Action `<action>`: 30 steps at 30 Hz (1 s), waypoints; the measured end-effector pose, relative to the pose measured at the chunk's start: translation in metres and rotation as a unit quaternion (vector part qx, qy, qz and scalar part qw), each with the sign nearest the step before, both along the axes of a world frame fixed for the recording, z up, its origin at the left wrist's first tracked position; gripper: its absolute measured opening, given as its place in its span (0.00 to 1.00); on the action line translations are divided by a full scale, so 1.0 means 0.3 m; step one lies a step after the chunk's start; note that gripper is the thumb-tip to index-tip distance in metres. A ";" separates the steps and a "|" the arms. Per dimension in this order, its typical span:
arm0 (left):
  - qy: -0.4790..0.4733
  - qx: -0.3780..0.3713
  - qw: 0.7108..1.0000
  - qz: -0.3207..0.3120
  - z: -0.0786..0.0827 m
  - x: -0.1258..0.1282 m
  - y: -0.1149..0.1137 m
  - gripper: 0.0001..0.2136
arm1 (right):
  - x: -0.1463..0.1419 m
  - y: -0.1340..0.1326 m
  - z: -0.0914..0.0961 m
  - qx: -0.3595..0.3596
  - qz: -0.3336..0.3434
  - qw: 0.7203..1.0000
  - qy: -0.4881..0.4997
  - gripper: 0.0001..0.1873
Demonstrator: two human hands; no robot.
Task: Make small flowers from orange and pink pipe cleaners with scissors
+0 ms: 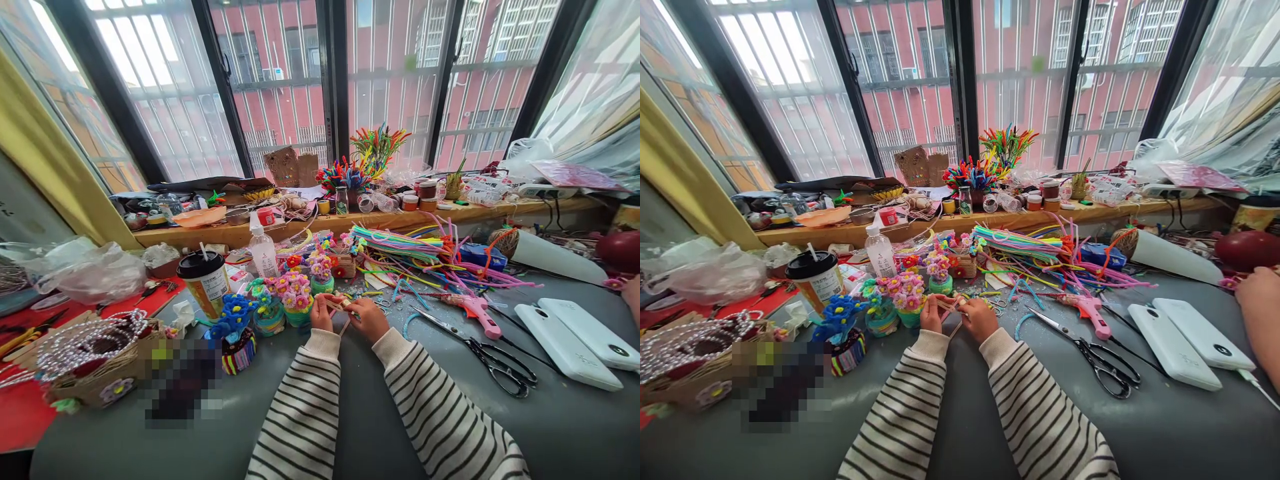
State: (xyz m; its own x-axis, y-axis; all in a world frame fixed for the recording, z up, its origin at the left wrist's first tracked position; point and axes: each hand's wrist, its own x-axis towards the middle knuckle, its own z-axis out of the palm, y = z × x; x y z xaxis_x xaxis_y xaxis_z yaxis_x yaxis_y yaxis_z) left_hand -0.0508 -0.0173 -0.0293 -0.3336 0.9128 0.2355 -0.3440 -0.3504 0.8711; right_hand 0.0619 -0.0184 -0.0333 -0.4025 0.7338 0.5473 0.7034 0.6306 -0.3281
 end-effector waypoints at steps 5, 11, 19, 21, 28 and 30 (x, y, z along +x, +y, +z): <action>-0.013 0.008 0.999 0.045 0.004 -0.008 0.001 0.15 | -0.007 -0.011 0.003 0.009 0.025 0.997 -0.075 0.09; -0.025 -0.006 0.999 0.043 0.004 -0.002 0.008 0.17 | -0.011 -0.010 0.005 0.030 0.017 0.994 -0.106 0.06; -0.038 -0.017 0.999 0.026 0.001 -0.004 0.012 0.18 | -0.010 -0.009 0.005 0.019 -0.015 0.998 -0.050 0.07; -0.039 -0.017 0.999 0.023 0.000 -0.004 0.012 0.18 | -0.008 -0.013 0.007 0.015 -0.024 0.999 -0.040 0.06; -0.025 -0.002 0.999 0.025 -0.002 -0.003 0.010 0.17 | -0.003 -0.026 0.007 -0.018 -0.042 0.997 -0.066 0.08; -0.015 0.003 1.000 0.023 -0.001 -0.003 0.010 0.17 | -0.005 -0.026 0.005 -0.027 -0.046 0.996 -0.072 0.06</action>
